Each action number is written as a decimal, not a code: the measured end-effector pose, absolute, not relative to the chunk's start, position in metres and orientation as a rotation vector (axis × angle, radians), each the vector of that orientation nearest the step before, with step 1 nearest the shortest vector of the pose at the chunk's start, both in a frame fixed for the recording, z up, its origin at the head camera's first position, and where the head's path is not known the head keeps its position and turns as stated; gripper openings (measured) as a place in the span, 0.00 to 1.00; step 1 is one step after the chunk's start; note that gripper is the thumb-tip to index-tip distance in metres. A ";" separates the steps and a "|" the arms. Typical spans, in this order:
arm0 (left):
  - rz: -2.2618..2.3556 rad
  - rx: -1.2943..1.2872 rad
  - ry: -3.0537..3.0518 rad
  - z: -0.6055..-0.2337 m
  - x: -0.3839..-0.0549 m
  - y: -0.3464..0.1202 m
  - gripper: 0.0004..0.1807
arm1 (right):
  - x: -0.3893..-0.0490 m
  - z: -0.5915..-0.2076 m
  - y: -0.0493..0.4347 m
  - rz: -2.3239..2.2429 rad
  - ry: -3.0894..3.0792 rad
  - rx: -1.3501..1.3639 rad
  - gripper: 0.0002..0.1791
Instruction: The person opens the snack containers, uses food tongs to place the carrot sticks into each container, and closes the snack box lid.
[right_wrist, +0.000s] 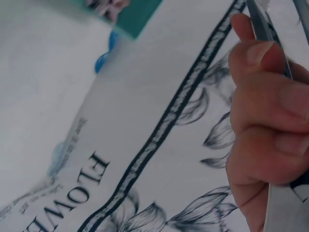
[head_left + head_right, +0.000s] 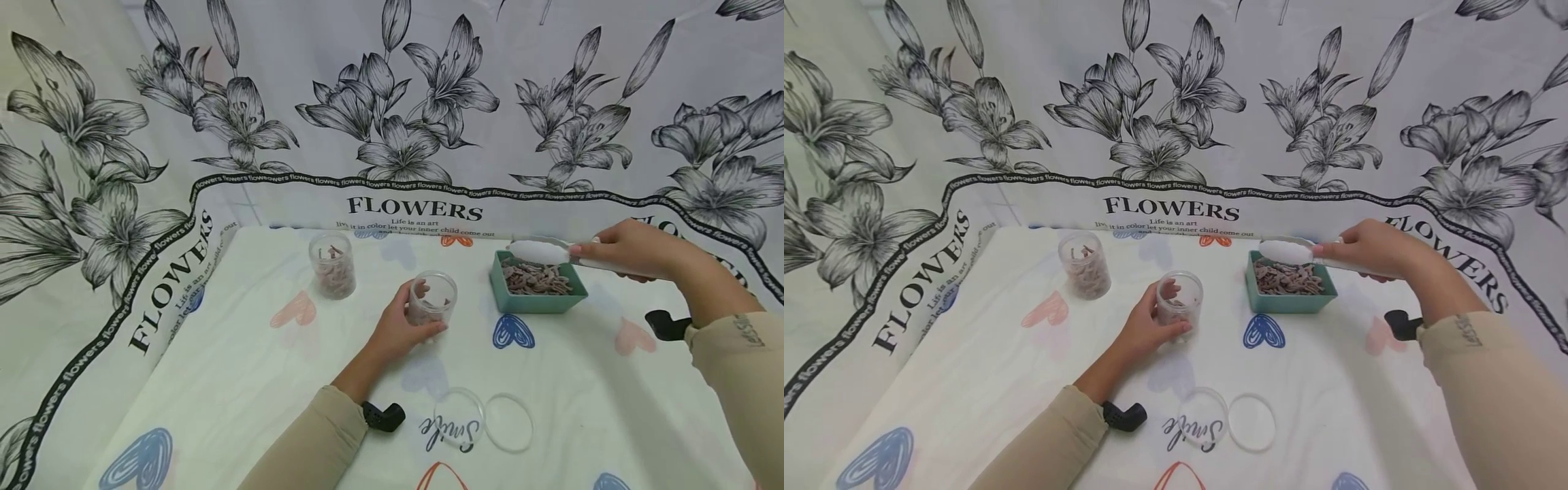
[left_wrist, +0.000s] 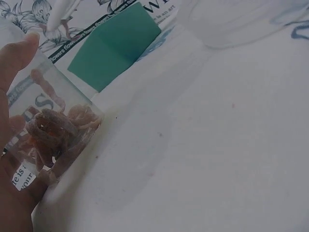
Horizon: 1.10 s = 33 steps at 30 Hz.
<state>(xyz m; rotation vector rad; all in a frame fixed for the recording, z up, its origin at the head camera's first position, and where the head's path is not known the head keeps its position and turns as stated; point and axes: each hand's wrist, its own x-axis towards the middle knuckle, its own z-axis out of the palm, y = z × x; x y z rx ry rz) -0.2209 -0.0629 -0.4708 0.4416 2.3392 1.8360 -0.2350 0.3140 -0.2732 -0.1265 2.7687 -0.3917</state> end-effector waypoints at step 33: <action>1.833 0.451 2.358 -0.470 -0.221 -0.061 0.47 | -0.219 -0.272 0.238 -0.508 2.685 -0.257 0.33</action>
